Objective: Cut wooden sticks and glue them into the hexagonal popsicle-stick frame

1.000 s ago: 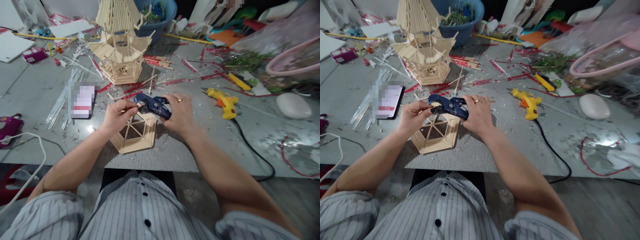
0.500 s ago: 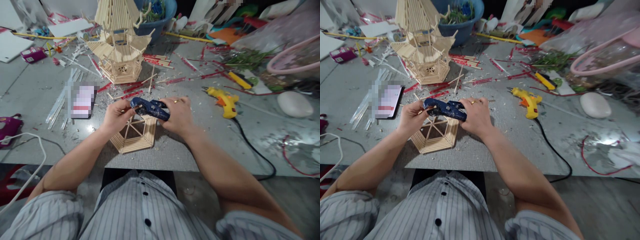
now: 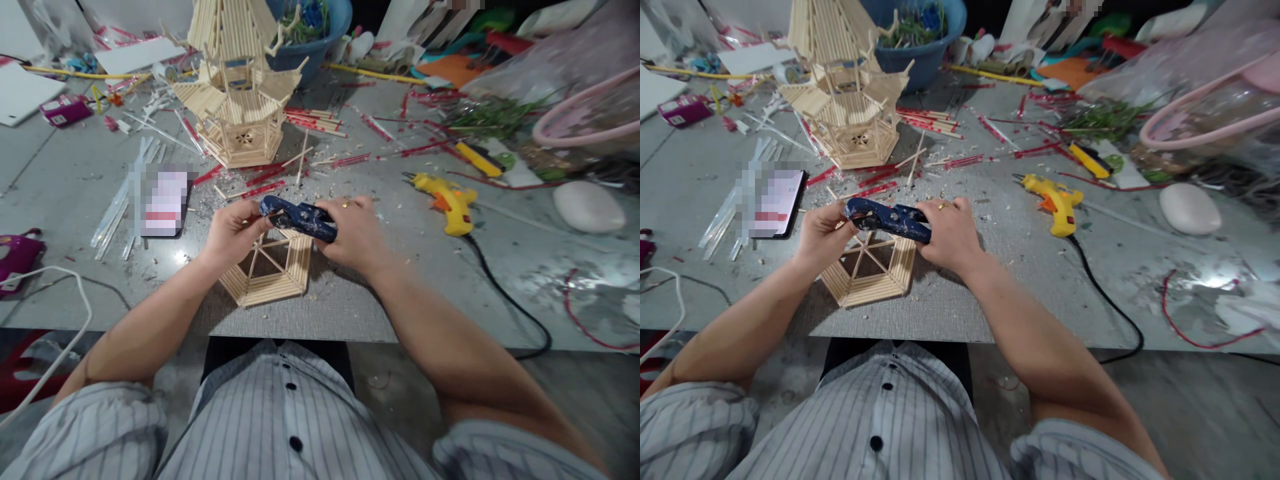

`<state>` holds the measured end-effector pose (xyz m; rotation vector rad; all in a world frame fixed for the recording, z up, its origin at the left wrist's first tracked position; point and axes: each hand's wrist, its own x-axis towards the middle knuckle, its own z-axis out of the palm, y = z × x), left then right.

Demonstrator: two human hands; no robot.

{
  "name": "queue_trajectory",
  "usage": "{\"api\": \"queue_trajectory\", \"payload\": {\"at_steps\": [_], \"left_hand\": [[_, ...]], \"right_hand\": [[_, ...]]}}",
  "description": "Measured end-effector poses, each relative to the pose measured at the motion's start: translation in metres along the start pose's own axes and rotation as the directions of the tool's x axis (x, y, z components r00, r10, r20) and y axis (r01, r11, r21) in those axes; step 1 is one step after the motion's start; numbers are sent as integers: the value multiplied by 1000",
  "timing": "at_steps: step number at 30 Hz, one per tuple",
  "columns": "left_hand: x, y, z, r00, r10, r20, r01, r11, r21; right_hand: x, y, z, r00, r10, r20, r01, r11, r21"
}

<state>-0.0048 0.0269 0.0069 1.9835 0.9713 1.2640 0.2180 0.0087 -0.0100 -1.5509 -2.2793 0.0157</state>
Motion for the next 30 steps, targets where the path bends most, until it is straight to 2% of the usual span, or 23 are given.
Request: {"api": "queue_trajectory", "payload": {"at_steps": [4, 12, 18, 30], "left_hand": [[1, -3, 0, 999, 40, -8, -40, 999, -9], [0, -1, -1, 1000, 17, -18, -17, 1000, 18], [-1, 0, 1, 999, -46, -16, 46, 999, -2], [-1, -1, 0, 999, -52, -14, 52, 999, -5]], "right_hand": [[1, -3, -6, 998, 8, 58, -7, 1000, -17], [2, -4, -7, 995, 18, 94, -15, 999, -40], [2, -5, -7, 991, 37, 131, -26, 996, -81], [2, -5, -6, 985, 47, 168, -30, 994, -105]]}}
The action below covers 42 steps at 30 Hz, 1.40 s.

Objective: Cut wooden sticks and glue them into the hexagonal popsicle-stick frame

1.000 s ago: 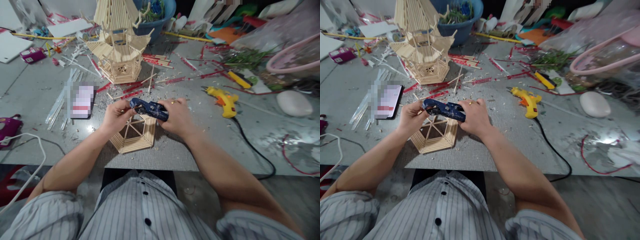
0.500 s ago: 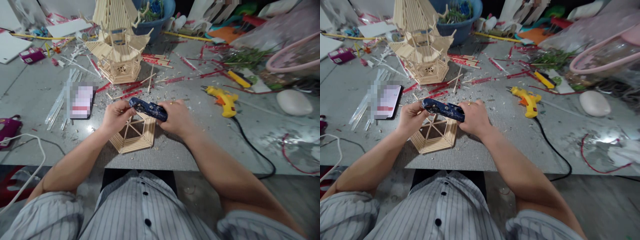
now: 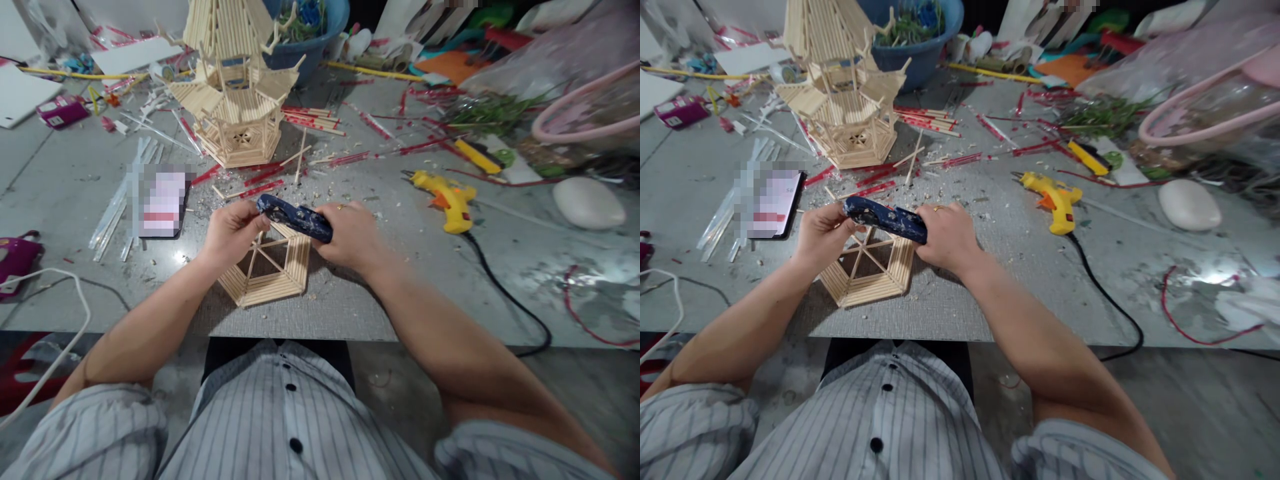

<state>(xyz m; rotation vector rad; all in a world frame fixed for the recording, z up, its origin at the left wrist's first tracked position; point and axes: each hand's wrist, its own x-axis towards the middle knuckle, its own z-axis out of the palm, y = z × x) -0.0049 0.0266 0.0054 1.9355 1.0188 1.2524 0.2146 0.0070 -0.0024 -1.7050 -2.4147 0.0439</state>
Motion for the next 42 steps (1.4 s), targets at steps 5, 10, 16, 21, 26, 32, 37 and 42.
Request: {"api": "queue_trajectory", "payload": {"at_steps": [5, 10, 16, 21, 26, 32, 37, 42], "left_hand": [[1, 3, 0, 1000, -17, 15, 18, 999, -35], [1, 5, 1, 999, -46, 10, 47, 997, -54], [1, 5, 1, 996, -84, 9, 85, 996, -41], [1, 6, 1, 995, -98, 22, 99, 995, -19], [1, 5, 1, 996, -88, 18, 88, 996, 6], [2, 5, 0, 993, -114, 39, 115, 993, -2], [2, 4, 0, 995, -86, 46, 86, 996, 15], [1, -4, 0, 997, -55, 53, 54, 998, 29]], "right_hand": [[-1, -4, -5, 999, 35, 40, -34, 999, -35], [-2, -5, -7, 997, 57, 56, -54, 997, -55], [-2, -6, -7, 994, 87, 60, -83, 995, -62], [-3, -5, -5, 996, 88, 26, -86, 993, -80], [-2, -6, -4, 995, 98, 3, -97, 994, -57], [3, 4, 0, 993, 46, -106, -51, 998, -39], [3, 7, 2, 994, 14, -108, -16, 1000, -16], [0, 0, -2, 997, -4, -76, 4, 1000, -3]]}}
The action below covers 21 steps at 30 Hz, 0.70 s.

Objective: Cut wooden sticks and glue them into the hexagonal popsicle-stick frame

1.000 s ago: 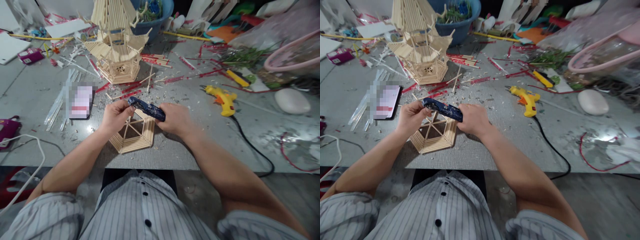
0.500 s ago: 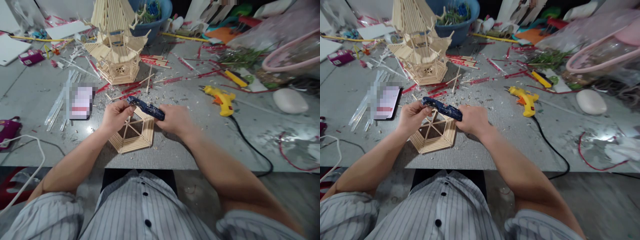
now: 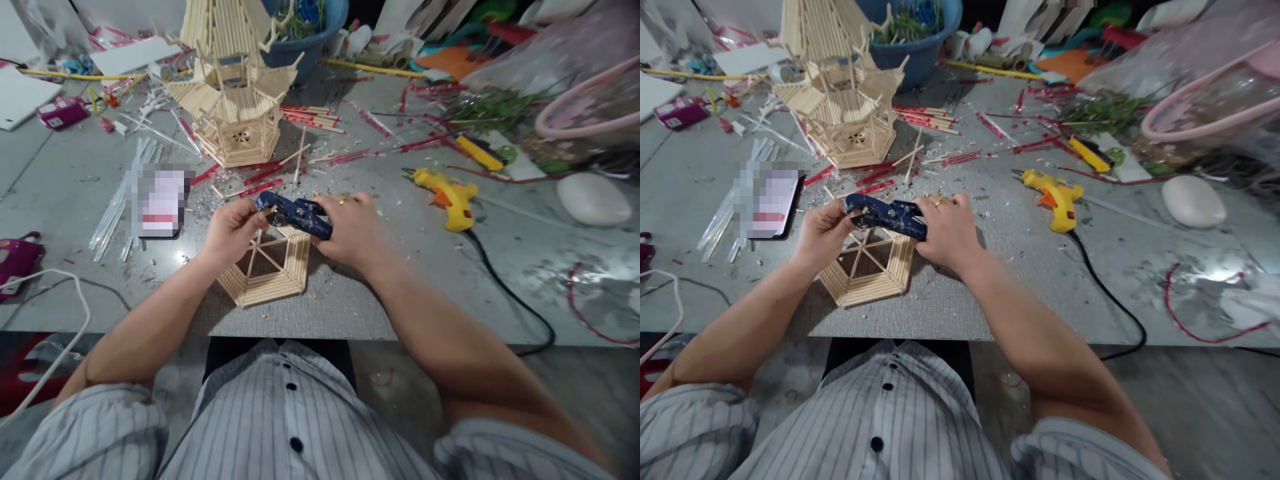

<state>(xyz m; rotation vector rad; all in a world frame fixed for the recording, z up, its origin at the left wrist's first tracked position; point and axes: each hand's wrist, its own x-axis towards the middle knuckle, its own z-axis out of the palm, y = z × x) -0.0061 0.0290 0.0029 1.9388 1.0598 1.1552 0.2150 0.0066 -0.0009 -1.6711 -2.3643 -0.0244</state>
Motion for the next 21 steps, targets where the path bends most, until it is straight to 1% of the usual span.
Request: {"api": "queue_trajectory", "payload": {"at_steps": [5, 14, 21], "left_hand": [[-1, -3, 0, 1000, 17, 15, -16, 999, -28], [0, 1, 1, 1000, 23, 10, -23, 999, -43], [0, 1, 1, 1000, 10, 20, -9, 999, -48]], "right_hand": [[-1, 0, 1, 1000, -4, -7, 4, 1000, 6], [0, 0, 2, 999, 0, 47, 1, 1000, -20], [0, 0, 2, 1000, -7, 23, 7, 1000, -7]]}}
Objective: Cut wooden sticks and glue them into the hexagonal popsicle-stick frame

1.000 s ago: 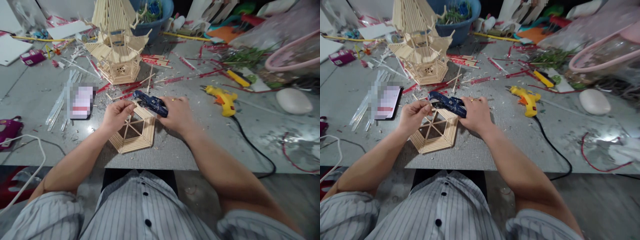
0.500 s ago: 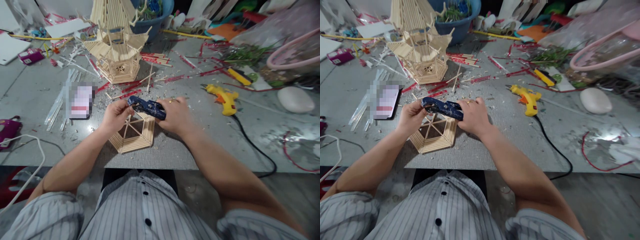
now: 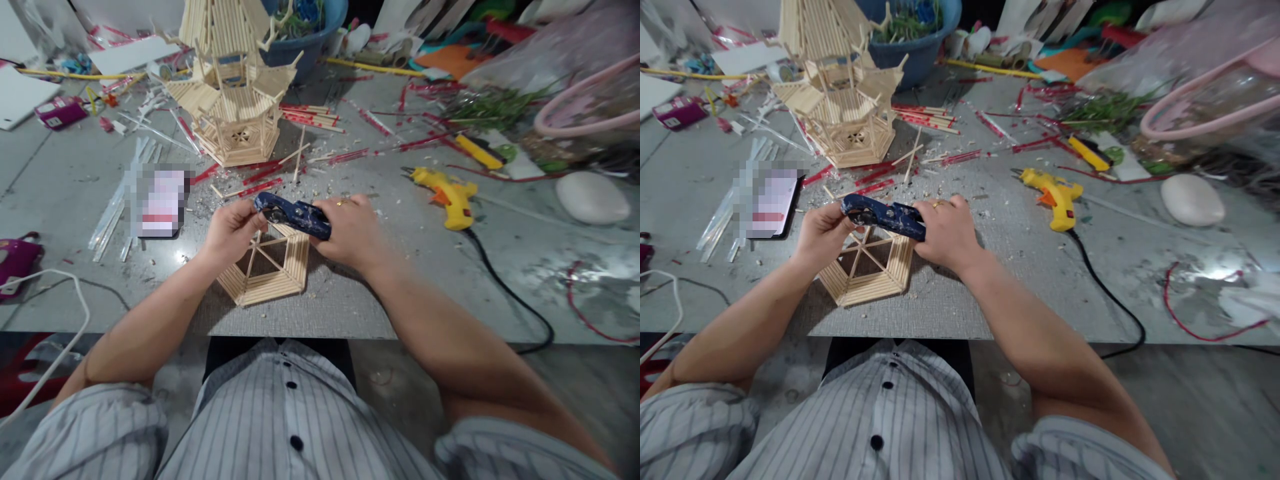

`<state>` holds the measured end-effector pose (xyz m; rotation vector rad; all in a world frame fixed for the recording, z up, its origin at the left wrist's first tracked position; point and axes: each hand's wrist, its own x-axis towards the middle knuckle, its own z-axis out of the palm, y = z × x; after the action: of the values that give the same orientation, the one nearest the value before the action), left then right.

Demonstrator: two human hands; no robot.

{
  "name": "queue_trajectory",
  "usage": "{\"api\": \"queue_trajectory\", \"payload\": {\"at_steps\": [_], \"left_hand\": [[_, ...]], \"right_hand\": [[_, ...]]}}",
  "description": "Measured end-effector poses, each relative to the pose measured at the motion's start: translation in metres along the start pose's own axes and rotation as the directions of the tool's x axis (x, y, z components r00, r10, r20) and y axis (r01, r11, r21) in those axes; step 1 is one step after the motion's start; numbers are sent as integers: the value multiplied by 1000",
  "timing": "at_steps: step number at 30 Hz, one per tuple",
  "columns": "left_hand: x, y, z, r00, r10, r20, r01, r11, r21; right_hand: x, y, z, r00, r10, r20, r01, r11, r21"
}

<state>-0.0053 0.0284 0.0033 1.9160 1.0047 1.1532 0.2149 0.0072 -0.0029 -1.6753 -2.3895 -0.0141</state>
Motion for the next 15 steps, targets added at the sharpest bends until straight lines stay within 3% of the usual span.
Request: {"api": "queue_trajectory", "payload": {"at_steps": [15], "left_hand": [[1, 4, 0, 999, 22, 30, -23, 1000, 15]], "right_hand": [[0, -1, 4, 1000, 16, 18, -15, 999, -31]]}}
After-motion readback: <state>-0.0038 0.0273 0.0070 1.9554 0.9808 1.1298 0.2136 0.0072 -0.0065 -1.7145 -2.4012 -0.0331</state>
